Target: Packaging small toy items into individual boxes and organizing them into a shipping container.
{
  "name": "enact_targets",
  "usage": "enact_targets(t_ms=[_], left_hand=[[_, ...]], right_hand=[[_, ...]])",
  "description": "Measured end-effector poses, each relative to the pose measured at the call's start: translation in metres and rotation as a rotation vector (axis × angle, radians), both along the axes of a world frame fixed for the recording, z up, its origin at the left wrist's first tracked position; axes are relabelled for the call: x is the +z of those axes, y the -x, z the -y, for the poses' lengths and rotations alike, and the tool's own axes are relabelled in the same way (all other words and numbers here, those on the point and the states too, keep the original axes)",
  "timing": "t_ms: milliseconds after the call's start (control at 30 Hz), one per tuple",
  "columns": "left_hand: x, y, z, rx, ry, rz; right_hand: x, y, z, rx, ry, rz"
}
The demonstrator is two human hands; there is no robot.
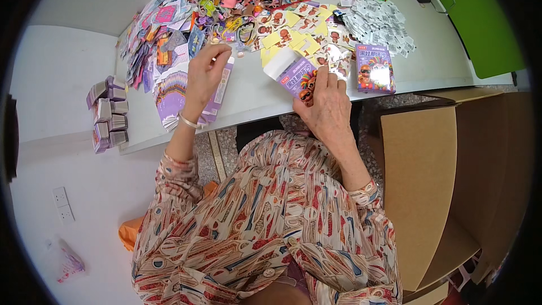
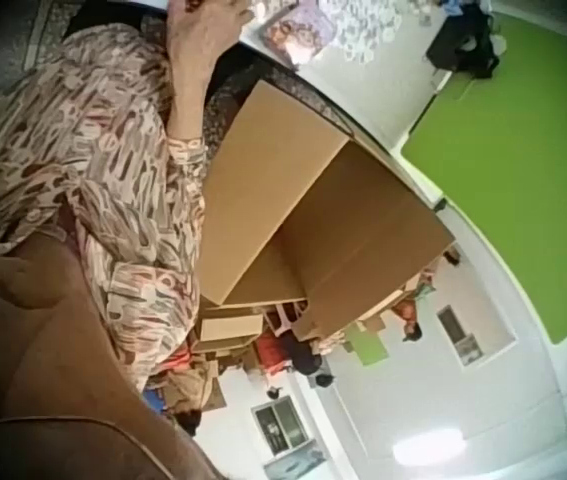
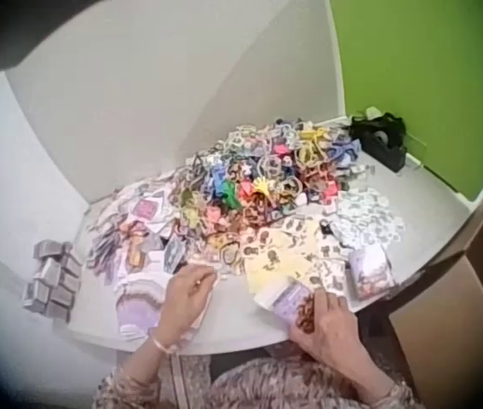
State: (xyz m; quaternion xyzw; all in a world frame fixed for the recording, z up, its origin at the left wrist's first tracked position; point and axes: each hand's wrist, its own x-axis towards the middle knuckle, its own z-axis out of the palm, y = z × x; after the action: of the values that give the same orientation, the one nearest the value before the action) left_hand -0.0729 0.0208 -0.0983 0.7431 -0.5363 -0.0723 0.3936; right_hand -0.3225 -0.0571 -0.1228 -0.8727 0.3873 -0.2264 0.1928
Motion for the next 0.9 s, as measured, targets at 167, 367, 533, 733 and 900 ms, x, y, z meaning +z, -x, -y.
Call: enact_targets(t_ms=[167,367,533,733,900], left_hand=[[-0.02,0.002,0.037,-0.12,-0.023,0.354],[-0.047,0.01,0.08,-0.265,-0.063,0.633],[-0.064,0.003,0.09,-0.29,-0.007,0.753],[-0.026,0.003,0.083,-0.13,0.211,0.456],[0.026,0.06,0.056,-0.148,0.09,-0.066]], right_hand=[[-0.001,0.006,0.006,-0.031,0.013,-0.034],[0.001,0.012,0.004,-0.053,-0.002,-0.035],[0.0,0.013,0.005,-0.072,0.002,-0.051],[-0.004,0.008,0.006,-0.057,0.019,-0.031],[-0.007,0.007,0.009,-0.074,0.024,-0.019]])
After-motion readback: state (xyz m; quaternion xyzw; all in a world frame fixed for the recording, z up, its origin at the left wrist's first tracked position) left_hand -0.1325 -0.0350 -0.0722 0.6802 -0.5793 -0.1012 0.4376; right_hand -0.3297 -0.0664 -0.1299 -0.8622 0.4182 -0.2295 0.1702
